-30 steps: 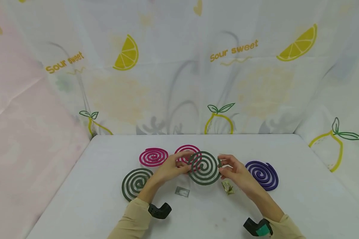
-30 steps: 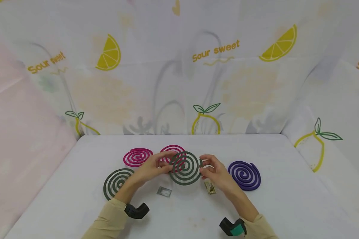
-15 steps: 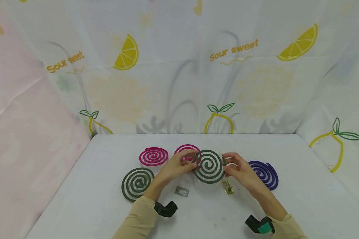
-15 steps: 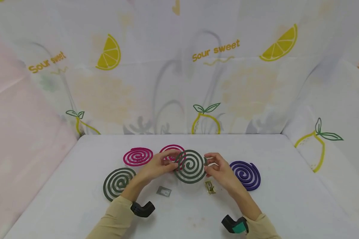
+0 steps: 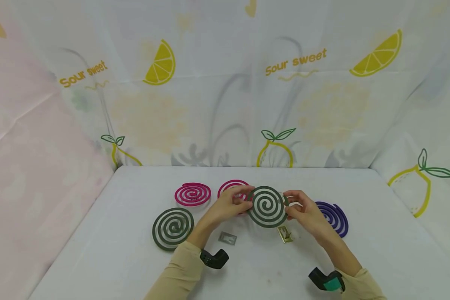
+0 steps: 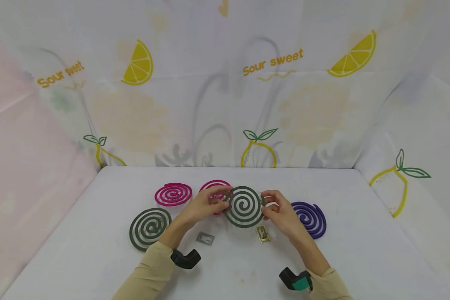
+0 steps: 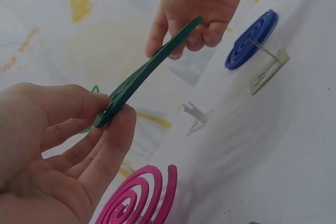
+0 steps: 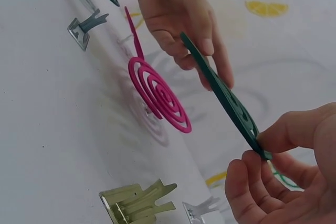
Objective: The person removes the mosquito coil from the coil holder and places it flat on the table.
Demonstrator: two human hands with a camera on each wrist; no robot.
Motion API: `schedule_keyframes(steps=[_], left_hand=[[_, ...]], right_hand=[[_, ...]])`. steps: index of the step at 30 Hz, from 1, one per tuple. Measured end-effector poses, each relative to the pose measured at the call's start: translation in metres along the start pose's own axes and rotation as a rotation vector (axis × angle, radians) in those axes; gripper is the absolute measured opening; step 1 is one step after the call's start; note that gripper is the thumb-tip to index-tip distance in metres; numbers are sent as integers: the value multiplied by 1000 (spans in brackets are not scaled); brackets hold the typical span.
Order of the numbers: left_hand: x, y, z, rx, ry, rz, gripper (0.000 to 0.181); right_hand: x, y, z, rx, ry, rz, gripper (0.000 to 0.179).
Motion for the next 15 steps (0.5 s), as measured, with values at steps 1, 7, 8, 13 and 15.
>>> schedule_keyframes(steps=[1,7,8,13,15], left_hand=[[1,0,-1,3,-3,2,47],[6,0,-6,-3,-14,43,49],[7,-1,-7,-6,-15,50,49],[13,-1,-10,1,-19,57,47],[15,-1,-11,1,-19,62,46]], right_hand=[[-1,0,0,-3,-2,3,43],[-10,0,1,-1,-4,34,44],[-12,0,2,1,-3,44,45],[-19,1,3,10,-12,89,44],[-21,2,3,16,-18,104,43]])
Point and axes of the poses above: each hand's wrist, its own z-axis away from the middle knuckle, its own x-axis out of the palm, y = z × x, the point moved 1 cm from there along -z, towards the middle knuckle, and after that the axes turned 6 degrees about -y, right-handed, at the moved point
